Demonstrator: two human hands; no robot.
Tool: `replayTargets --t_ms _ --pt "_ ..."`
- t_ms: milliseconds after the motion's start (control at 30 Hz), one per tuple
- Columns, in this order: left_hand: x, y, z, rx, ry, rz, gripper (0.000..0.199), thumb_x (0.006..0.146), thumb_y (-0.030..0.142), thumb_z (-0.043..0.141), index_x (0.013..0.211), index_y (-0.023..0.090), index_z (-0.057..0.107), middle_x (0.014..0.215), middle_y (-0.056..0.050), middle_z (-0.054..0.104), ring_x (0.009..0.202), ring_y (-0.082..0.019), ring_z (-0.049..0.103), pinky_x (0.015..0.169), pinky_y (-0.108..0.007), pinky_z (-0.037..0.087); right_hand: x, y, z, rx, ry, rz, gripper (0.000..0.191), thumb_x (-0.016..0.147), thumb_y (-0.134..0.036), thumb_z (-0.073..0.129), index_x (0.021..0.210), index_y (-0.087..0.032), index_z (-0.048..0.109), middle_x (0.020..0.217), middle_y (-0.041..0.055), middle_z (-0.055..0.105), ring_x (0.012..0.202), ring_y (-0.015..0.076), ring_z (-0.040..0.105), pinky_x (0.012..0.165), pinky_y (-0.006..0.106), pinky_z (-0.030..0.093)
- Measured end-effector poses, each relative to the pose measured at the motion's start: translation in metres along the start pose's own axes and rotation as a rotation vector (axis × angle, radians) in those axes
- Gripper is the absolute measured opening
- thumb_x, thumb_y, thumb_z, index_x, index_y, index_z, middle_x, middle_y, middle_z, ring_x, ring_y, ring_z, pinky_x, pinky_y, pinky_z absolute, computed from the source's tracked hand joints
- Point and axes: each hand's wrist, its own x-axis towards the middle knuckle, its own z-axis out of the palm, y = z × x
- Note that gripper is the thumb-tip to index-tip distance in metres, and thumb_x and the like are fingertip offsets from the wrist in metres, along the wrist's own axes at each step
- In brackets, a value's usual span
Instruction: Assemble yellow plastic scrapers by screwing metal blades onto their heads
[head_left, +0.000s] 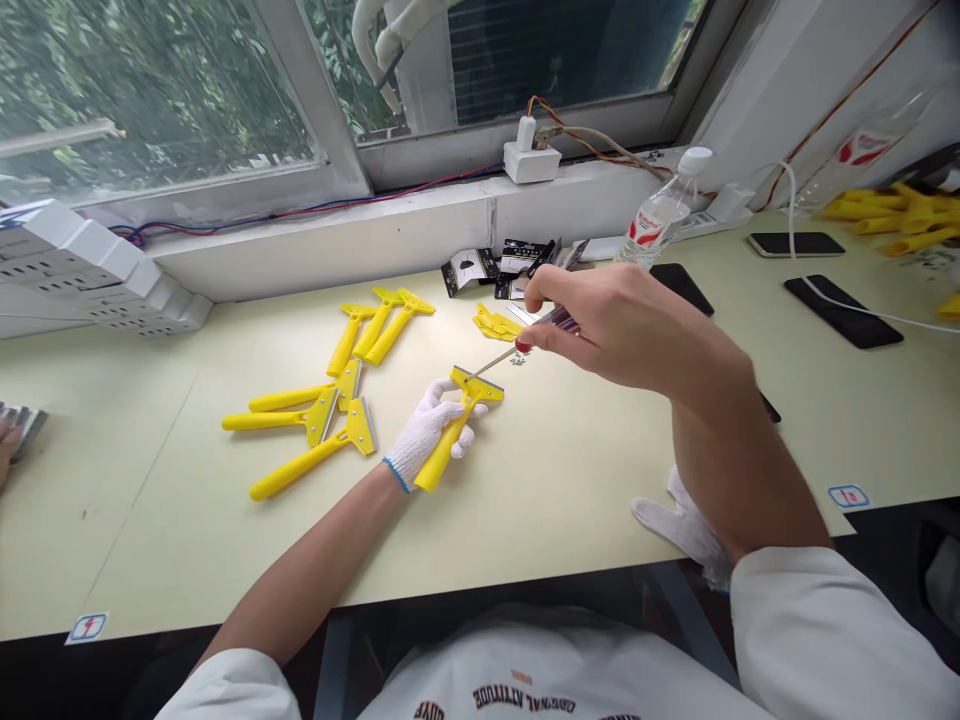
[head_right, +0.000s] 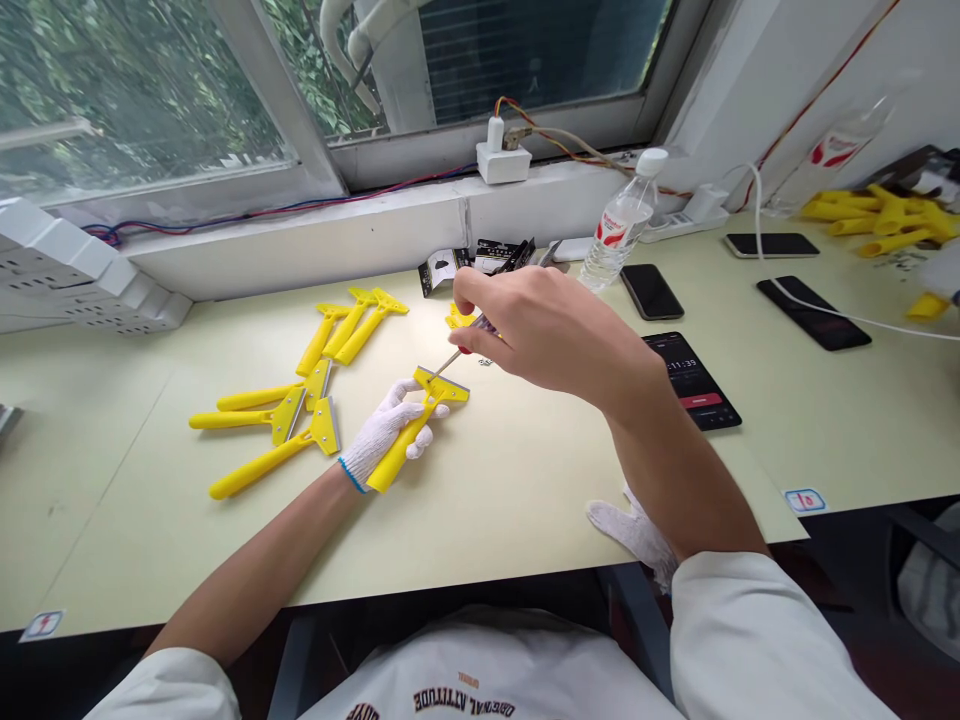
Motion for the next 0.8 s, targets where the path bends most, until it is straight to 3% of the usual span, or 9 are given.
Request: replayTargets --t_ms 133,300,433,567,700,800 --pt "0.000 0.000 0.000 -0.001 0.000 0.002 0.057 0.086 0.030 0.079 0.128 0.029 0.041 0.109 -0.005 0.074 0.048 -0.010 0.061 0.040 -0.021 0.047 -0.002 0.007 -0.007 0.092 -0.056 -0.089 0.016 0.099 -0.030 0.065 0.114 -0.026 0.069 0.111 0.0079 0.075 0.087 0.0256 0.068 0.077 0.038 0.049" --pt "0.000 0.000 0.000 0.008 -0.029 -0.009 0.057 0.086 0.032 0.080 0.128 0.029 0.042 0.108 -0.005 0.074 0.048 -0.010 0.060 0.040 -0.021 0.046 0.004 0.014 -0.007 0.108 -0.004 -0.127 0.012 0.101 -0.031 0.065 0.108 -0.028 0.074 0.106 0.0059 0.074 0.088 0.0247 0.068 0.080 0.039 0.051" --pt "-0.001 0.000 0.000 0.013 -0.019 -0.003 0.054 0.088 0.033 0.079 0.127 0.029 0.042 0.110 -0.005 0.074 0.050 -0.009 0.061 0.041 -0.020 0.046 0.003 0.008 0.001 0.128 0.037 -0.068 0.016 0.099 -0.035 0.069 0.112 -0.027 0.073 0.103 0.0057 0.076 0.085 0.0253 0.070 0.079 0.041 0.053" --pt "-0.003 -0.002 0.002 0.047 -0.046 0.036 0.054 0.089 0.031 0.076 0.132 0.029 0.043 0.113 -0.007 0.075 0.049 -0.010 0.061 0.041 -0.021 0.047 0.011 0.011 0.017 0.296 0.208 0.103 0.032 0.098 -0.044 0.073 0.125 -0.028 0.064 0.104 0.0051 0.076 0.078 0.0234 0.071 0.068 0.039 0.055" --pt "-0.004 -0.007 0.002 0.081 -0.041 0.094 0.061 0.087 0.031 0.078 0.139 0.029 0.046 0.120 -0.009 0.075 0.051 -0.012 0.064 0.042 -0.025 0.051 0.026 0.045 0.030 0.452 0.399 0.284 0.049 0.104 -0.067 0.062 0.135 -0.030 0.055 0.104 0.0055 0.076 0.077 0.0202 0.069 0.058 0.033 0.050" --pt "-0.004 -0.010 0.001 0.120 -0.043 0.142 0.061 0.088 0.032 0.079 0.142 0.028 0.049 0.124 -0.011 0.074 0.054 -0.013 0.067 0.044 -0.027 0.054 0.031 0.084 0.035 0.545 0.340 0.396 0.046 0.105 -0.069 0.059 0.121 -0.026 0.058 0.096 0.0054 0.077 0.069 0.0164 0.066 0.054 0.030 0.048"
